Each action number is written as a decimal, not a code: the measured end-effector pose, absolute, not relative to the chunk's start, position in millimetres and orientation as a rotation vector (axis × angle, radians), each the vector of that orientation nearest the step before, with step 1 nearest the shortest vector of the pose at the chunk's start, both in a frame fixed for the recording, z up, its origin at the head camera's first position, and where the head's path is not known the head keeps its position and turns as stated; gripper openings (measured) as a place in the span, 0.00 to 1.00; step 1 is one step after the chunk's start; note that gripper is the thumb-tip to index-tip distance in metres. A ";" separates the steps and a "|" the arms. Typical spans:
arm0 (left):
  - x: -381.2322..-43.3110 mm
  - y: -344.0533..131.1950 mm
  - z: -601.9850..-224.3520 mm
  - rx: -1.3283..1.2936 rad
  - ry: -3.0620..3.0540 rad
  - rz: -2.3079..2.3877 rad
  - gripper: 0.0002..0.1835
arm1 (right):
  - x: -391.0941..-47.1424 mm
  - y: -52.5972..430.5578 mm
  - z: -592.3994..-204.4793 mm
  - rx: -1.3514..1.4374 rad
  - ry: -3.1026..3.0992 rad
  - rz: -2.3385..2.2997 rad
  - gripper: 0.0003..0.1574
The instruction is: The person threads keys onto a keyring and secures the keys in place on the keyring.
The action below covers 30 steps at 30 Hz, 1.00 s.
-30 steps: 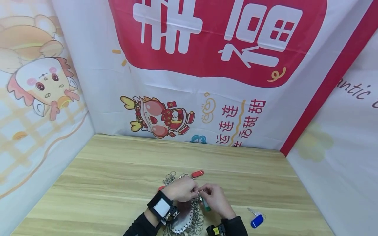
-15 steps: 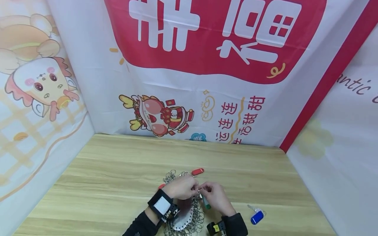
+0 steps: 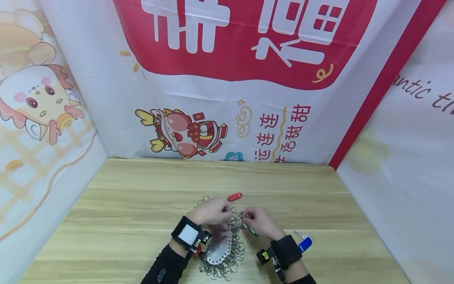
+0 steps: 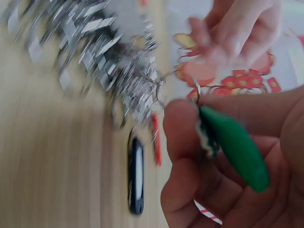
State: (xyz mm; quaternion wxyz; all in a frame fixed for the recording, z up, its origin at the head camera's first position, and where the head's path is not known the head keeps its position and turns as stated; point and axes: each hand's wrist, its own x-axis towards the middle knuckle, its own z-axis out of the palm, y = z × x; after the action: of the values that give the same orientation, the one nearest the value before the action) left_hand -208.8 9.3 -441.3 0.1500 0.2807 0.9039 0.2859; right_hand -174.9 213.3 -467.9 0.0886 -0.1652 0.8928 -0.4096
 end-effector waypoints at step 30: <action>-186.3 -23.3 -428.7 1.140 2.644 0.354 0.07 | -190.8 243.1 -481.5 -0.970 2.607 -0.743 0.06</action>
State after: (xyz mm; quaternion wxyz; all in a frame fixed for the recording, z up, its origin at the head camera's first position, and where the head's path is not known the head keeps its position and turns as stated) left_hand -186.3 -23.3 -428.7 0.1199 0.3902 0.9048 0.1210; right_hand -190.8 243.1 -481.5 0.1309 -0.3339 0.8978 -0.2557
